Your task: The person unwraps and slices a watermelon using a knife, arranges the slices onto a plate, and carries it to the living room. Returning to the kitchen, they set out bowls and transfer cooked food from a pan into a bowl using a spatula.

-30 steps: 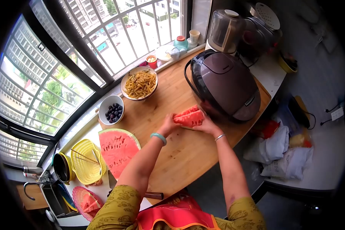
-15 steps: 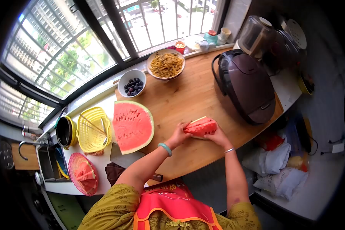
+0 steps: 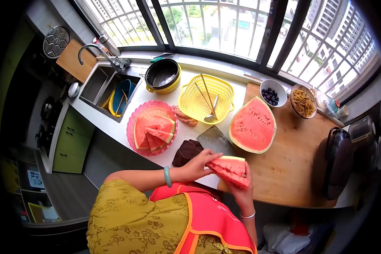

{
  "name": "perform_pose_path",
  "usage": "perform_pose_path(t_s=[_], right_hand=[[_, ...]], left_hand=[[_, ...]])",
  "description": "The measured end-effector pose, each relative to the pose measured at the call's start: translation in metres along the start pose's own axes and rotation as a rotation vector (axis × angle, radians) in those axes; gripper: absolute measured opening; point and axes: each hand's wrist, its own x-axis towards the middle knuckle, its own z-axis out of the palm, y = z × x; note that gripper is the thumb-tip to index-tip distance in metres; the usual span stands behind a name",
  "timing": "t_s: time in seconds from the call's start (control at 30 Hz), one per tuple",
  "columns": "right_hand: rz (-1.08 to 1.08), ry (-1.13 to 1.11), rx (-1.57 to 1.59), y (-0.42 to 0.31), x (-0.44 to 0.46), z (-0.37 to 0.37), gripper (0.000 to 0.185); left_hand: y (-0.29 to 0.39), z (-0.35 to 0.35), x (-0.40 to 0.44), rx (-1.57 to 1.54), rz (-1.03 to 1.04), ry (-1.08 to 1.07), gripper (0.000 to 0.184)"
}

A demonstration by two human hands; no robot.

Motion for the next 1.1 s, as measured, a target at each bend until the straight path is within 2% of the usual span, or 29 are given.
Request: perform_pose_path(t_s=[0.07, 0.1, 0.13, 0.2, 0.23, 0.33, 0.37, 0.43, 0.5, 0.53, 0.57, 0.6, 0.63, 0.7, 0.8, 0.87, 0.9, 0.93, 0.97, 1.0, 1.03, 1.07, 1.1], right_hand=[[-0.278, -0.036, -0.306, -0.033, 0.039, 0.050, 0.079], [-0.315, -0.081, -0.301, -0.041, 0.056, 0.074, 0.079], [-0.355, -0.120, -0.295, -0.043, 0.077, 0.101, 0.079], [-0.463, -0.137, -0.334, -0.043, 0.113, 0.156, 0.078], [-0.512, -0.157, -0.339, -0.051, 0.127, 0.179, 0.078], [-0.671, -0.176, -0.398, -0.046, 0.170, 0.242, 0.081], [-0.675, -0.163, -0.409, -0.043, 0.182, 0.258, 0.081], [-0.626, -0.215, -0.549, -0.028, 0.196, 0.284, 0.079], [-0.574, -0.208, -0.663, -0.010, 0.203, 0.301, 0.078], [-0.522, -0.213, -0.763, -0.001, 0.204, 0.308, 0.078], [-0.379, -0.276, -0.785, 0.000, 0.206, 0.312, 0.078], [-0.369, -0.268, -0.789, 0.002, 0.208, 0.314, 0.078], [-0.343, -0.307, -0.828, 0.004, 0.208, 0.314, 0.078], [-0.297, -0.347, -0.875, -0.001, 0.200, 0.309, 0.077], [-0.316, -0.302, -0.766, -0.011, 0.181, 0.292, 0.069], [-0.323, -0.159, -0.586, -0.008, 0.157, 0.273, 0.063], [-0.277, -0.029, -0.626, -0.006, 0.138, 0.269, 0.052], [-0.257, -0.011, -0.629, 0.000, 0.126, 0.267, 0.052], [-0.022, -0.058, -0.455, 0.007, 0.115, 0.267, 0.048], [0.207, -0.098, -0.268, 0.006, 0.107, 0.269, 0.044], [0.210, -0.042, -0.283, 0.005, 0.102, 0.274, 0.037], [0.223, -0.021, -0.274, 0.008, 0.104, 0.275, 0.037], [0.244, -0.012, -0.345, 0.015, 0.105, 0.277, 0.033]], left_hand=[[-0.016, -0.058, -0.015, 0.058, 0.000, 0.112, 0.063], [-0.028, -0.086, -0.021, 0.102, -0.009, 0.155, 0.062], [-0.043, -0.113, -0.026, 0.123, 0.076, 0.216, 0.061], [-0.060, -0.162, -0.037, 0.008, -0.015, 0.268, 0.059], [-0.074, -0.185, -0.040, 0.002, 0.002, 0.269, 0.059], [-0.127, -0.237, -0.047, 0.224, 0.016, 0.350, 0.057], [-0.142, -0.246, -0.047, 0.196, -0.018, 0.382, 0.057], [-0.170, -0.257, -0.051, 0.158, -0.050, 0.396, 0.056], [-0.197, -0.270, -0.049, 0.502, -0.045, 0.377, 0.051], [-0.207, -0.269, -0.048, 0.496, -0.039, 0.368, 0.051], [-0.211, -0.266, -0.048, 0.507, 0.015, 0.419, 0.048], [-0.215, -0.266, -0.048, 0.517, 0.070, 0.470, 0.046], [-0.220, -0.267, -0.049, 0.497, -0.021, 0.412, 0.045], [-0.229, -0.265, -0.059, 0.518, -0.012, 0.426, 0.045], [-0.232, -0.275, -0.082, 0.476, 0.051, 0.429, 0.043], [-0.239, -0.277, -0.106, 0.394, -0.141, 0.607, 0.040], [-0.256, -0.277, -0.121, 0.337, -0.218, 0.627, 0.039], [-0.271, -0.272, -0.133, 0.279, -0.297, 0.642, 0.038], [-0.266, -0.268, -0.140, 0.278, -0.289, 0.613, 0.038], [-0.252, -0.269, -0.147, 0.036, -0.504, 0.558, 0.034], [-0.245, -0.267, -0.152, -0.203, -0.719, 0.495, 0.030], [-0.254, -0.257, -0.153, -0.193, -0.717, 0.471, 0.030], [-0.265, -0.246, -0.154, -0.185, -0.602, 0.587, 0.024]])
